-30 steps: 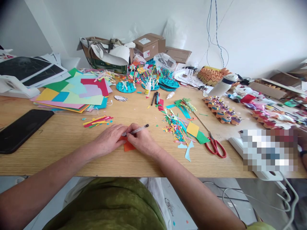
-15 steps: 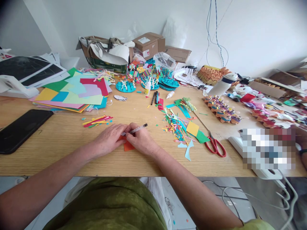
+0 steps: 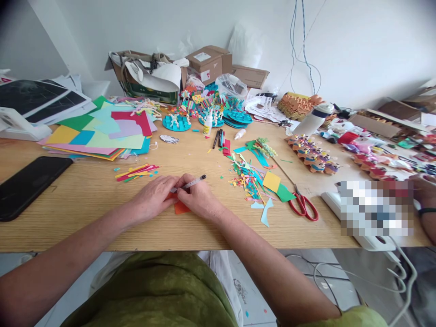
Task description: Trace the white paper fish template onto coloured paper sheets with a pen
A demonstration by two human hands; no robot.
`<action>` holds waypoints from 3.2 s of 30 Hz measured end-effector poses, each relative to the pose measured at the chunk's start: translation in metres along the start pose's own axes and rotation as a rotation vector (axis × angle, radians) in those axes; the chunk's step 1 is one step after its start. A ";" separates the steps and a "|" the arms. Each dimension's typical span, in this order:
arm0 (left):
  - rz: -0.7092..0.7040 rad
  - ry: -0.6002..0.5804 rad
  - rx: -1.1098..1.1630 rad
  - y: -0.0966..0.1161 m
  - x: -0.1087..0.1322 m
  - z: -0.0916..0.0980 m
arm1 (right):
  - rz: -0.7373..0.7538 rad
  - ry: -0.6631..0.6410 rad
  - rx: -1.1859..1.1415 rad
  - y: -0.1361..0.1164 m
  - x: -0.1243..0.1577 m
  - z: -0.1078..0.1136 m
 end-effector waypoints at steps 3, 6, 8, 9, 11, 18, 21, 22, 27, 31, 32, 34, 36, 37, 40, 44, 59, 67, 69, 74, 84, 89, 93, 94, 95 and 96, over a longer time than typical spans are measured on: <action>0.000 -0.008 -0.003 0.001 0.000 0.001 | -0.017 -0.005 -0.002 0.000 0.001 0.002; 0.006 -0.018 -0.005 0.003 0.000 0.003 | -0.047 0.004 -0.001 -0.001 0.002 0.004; 0.012 -0.025 -0.006 0.003 0.000 0.004 | -0.071 0.005 -0.004 -0.001 0.002 0.005; 0.015 -0.027 -0.006 0.003 0.000 0.004 | -0.081 0.003 -0.005 -0.001 0.002 0.006; 0.021 -0.031 -0.009 0.003 0.000 0.004 | -0.095 0.001 -0.009 -0.001 0.002 0.006; 0.039 -0.047 -0.024 0.003 0.000 0.003 | -0.104 -0.002 -0.008 -0.001 0.004 0.009; 0.043 -0.046 -0.030 0.002 0.000 0.002 | -0.106 -0.001 -0.003 0.001 0.005 0.011; 0.043 -0.044 -0.027 0.002 0.000 0.002 | -0.108 0.002 -0.002 0.002 0.005 0.012; 0.033 -0.047 -0.009 0.001 0.000 0.002 | -0.121 0.024 0.008 0.006 0.006 0.016; 0.024 -0.042 -0.018 0.003 0.000 0.003 | -0.140 0.033 0.013 0.010 0.006 0.019; 0.025 -0.044 -0.019 0.003 0.000 0.003 | -0.148 0.035 0.014 0.011 0.006 0.020; 0.031 -0.051 -0.014 0.002 0.000 0.003 | -0.163 0.041 0.017 0.012 0.007 0.022; 0.038 -0.054 -0.003 0.002 0.000 0.002 | -0.167 0.050 0.021 0.011 0.007 0.024; 0.040 -0.055 0.001 0.001 0.000 0.002 | -0.163 0.057 0.018 0.010 0.008 0.024; 0.037 -0.057 0.003 0.001 -0.001 0.002 | -0.127 0.063 -0.037 0.004 0.007 0.022; 0.023 -0.055 -0.006 0.003 -0.002 0.004 | -0.080 0.014 -0.073 -0.002 0.004 0.012; 0.015 -0.026 0.016 -0.001 -0.002 0.001 | -0.021 0.001 -0.021 0.001 0.000 0.002; 0.025 -0.035 0.028 0.000 -0.002 0.002 | 0.008 0.025 -0.016 0.004 0.000 0.000; 0.026 -0.033 0.022 0.000 -0.003 0.002 | 0.017 0.027 -0.026 0.002 0.000 -0.001; 0.024 -0.028 0.023 -0.001 -0.003 0.001 | 0.012 0.023 -0.050 -0.001 0.000 -0.001; 0.046 -0.038 0.062 -0.002 -0.004 0.001 | 0.044 0.017 -0.067 -0.002 0.000 -0.004; 0.063 -0.040 0.085 -0.004 -0.004 0.001 | 0.047 0.012 -0.057 -0.001 -0.002 -0.009; 0.067 -0.042 0.086 -0.005 -0.004 0.000 | 0.049 0.010 -0.091 -0.005 -0.002 -0.006; 0.068 -0.038 0.085 -0.006 -0.003 0.000 | 0.048 0.022 -0.112 -0.007 -0.002 -0.003; 0.069 -0.034 0.086 -0.006 -0.003 0.000 | 0.042 0.040 -0.131 -0.009 0.000 0.002; 0.072 -0.029 0.088 -0.007 -0.003 0.000 | 0.033 0.062 -0.145 -0.011 0.002 0.008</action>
Point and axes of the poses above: each hand's wrist, its own x-axis away from the middle knuckle, its own z-axis out of the back of the hand, y = z × x, the point moved 6 cm from there along -x, towards the middle knuckle, and after that the axes turned 7 degrees about z, right-handed, at the moved point
